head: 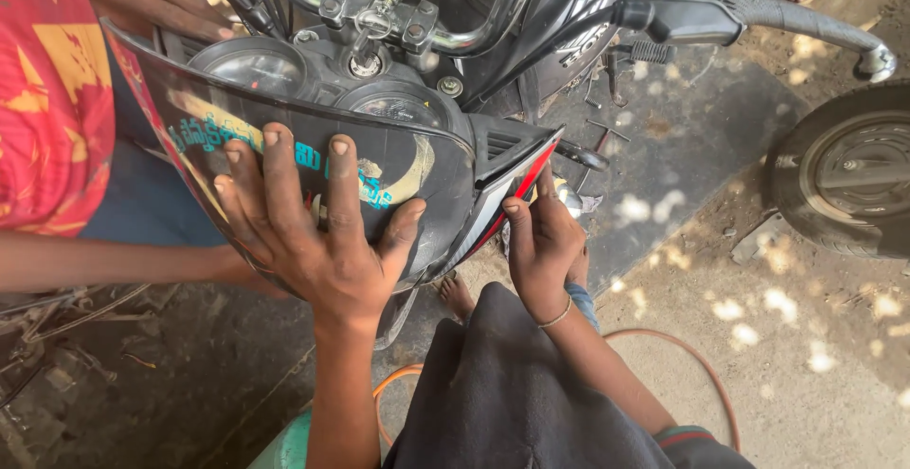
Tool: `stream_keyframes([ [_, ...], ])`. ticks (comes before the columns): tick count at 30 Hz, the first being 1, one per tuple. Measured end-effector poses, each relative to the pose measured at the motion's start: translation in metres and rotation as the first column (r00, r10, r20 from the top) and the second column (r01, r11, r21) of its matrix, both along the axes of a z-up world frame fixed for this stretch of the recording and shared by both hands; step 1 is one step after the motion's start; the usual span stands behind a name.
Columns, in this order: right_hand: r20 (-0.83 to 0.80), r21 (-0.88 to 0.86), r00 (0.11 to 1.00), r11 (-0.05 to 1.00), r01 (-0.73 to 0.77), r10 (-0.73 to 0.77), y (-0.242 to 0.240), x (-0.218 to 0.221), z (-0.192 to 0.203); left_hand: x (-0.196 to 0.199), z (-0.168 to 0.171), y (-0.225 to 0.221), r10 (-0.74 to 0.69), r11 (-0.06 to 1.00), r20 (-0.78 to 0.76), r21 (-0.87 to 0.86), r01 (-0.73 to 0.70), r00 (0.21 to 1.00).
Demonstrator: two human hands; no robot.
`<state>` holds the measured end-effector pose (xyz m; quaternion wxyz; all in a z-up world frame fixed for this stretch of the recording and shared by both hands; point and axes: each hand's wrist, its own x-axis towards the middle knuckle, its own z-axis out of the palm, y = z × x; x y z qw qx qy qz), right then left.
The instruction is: Replacing or repairing the front fairing and headlamp assembly of a motorcycle using a screwdriver and manual manipulation.
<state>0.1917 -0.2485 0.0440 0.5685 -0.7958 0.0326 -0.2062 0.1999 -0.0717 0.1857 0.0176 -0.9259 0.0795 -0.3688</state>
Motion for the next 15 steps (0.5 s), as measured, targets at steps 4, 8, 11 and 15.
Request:
stream_keyframes([
  [4,-0.060,0.076,0.997,0.996,-0.038,0.043,-0.001,-0.001,0.005,0.000,0.001,0.000,0.008,1.000,-0.004,-0.008,-0.008,1.000],
  [8,-0.128,0.093,0.991,0.995,0.036,-0.024,0.001,-0.004,-0.020,-0.002,-0.002,0.003,-0.025,1.000,0.033,-0.018,0.026,0.999],
  [11,-0.009,0.220,0.999,0.975,-0.040,0.043,0.007,0.003,0.014,-0.009,0.001,0.011,-0.085,0.979,0.109,-0.177,0.104,0.990],
  [15,0.050,0.445,0.995,0.891,-0.097,0.083,0.007,0.001,0.005,-0.030,0.004,0.024,-0.106,0.896,0.097,-0.423,0.138,0.990],
])
